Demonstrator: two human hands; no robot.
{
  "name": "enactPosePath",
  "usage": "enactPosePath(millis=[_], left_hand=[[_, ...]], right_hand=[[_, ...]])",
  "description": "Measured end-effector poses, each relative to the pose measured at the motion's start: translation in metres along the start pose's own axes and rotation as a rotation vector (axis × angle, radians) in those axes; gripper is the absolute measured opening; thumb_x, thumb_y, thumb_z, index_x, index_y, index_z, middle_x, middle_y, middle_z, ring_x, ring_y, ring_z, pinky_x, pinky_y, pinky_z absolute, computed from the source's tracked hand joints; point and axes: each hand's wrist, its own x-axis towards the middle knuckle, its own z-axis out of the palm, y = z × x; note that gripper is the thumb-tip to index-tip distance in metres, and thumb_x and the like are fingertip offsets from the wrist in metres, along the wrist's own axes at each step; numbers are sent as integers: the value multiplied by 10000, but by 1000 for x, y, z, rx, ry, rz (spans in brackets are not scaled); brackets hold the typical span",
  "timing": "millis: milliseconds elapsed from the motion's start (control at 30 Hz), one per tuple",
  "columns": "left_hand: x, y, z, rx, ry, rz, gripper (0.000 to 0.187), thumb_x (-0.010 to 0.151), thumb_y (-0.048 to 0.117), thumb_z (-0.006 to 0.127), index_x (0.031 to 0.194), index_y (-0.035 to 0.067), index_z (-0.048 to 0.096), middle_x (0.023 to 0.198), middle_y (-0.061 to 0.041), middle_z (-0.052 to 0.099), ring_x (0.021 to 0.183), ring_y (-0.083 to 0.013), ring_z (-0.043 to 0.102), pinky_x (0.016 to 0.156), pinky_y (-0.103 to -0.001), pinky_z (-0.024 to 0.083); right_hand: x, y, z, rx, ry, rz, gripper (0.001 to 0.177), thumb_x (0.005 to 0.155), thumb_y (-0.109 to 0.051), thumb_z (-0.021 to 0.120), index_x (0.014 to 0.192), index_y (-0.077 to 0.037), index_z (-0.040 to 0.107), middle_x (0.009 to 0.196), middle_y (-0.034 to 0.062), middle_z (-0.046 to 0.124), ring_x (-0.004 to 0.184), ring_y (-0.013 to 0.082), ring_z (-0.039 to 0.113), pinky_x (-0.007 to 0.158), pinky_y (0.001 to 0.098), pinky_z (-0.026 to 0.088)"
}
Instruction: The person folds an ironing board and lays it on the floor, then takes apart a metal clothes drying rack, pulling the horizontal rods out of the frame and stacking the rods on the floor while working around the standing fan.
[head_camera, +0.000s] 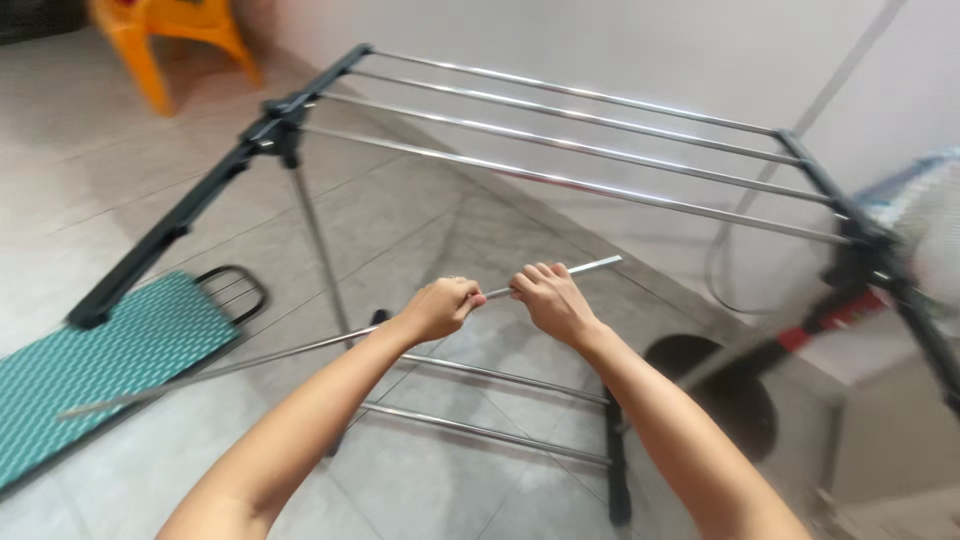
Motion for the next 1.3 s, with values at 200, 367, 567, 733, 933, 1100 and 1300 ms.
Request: enactPosePath(millis=[200,367,567,733,933,1100,1300], left_hand=[[-89,-45,-22,308,-61,-150,102,957,174,631,998,81,638,1014,-110,675,897,-353,682,702,-488,537],[-198,-88,-29,387,-4,-228,305,749,-7,641,1045,60,618,989,-114,672,963,-351,682,740,-478,556],[-354,-126,2,297,86,-559,115,902,63,655,1015,85,653,1046,-128,643,943,-368,667,759,-495,538],[-507,-167,45,282,191,-789,186,871,26,653,1028,97,722,1021,-86,642,917,-301,686,751,-456,563],[-661,-217,100,445,172,-915,210,855,5,671,1022,97,761,984,-64,647,948,-278,656,793,-429,563],[-749,-251,131,498,111,-967,169,877,50,683,1027,85,751,979,-88,633,998,-276,646,791,-434,556],[-810,-295,161,587,163,-983,117,861,54,673,965,60,725,1009,-100,647,1023,-295,645,791,-430,566]], right_hand=[[6,-17,63,141,-99,37,73,938,-166,652,976,-105,663,938,36,616,935,242,591,792,411,409],[-2,-56,122,229,-159,53,95,941,-175,654,989,-95,675,969,51,609,967,259,582,807,420,419],[-20,-160,216,169,-74,-72,200,914,-156,660,1107,-104,669,1056,66,633,1080,276,576,1032,468,381],[-56,-254,311,126,-142,-165,511,824,38,577,1313,-109,594,1152,65,631,1212,249,551,1179,532,251],[-103,-339,423,128,-231,-179,558,813,62,550,1336,-131,579,1195,73,615,1225,252,533,1186,549,233],[-127,-399,496,67,-404,-228,625,812,41,568,1415,-110,514,1348,119,557,1347,296,451,1217,555,185],[-133,-451,574,41,-645,-214,730,861,-84,626,1534,-115,345,1530,160,396,1460,345,286,1216,571,122]])
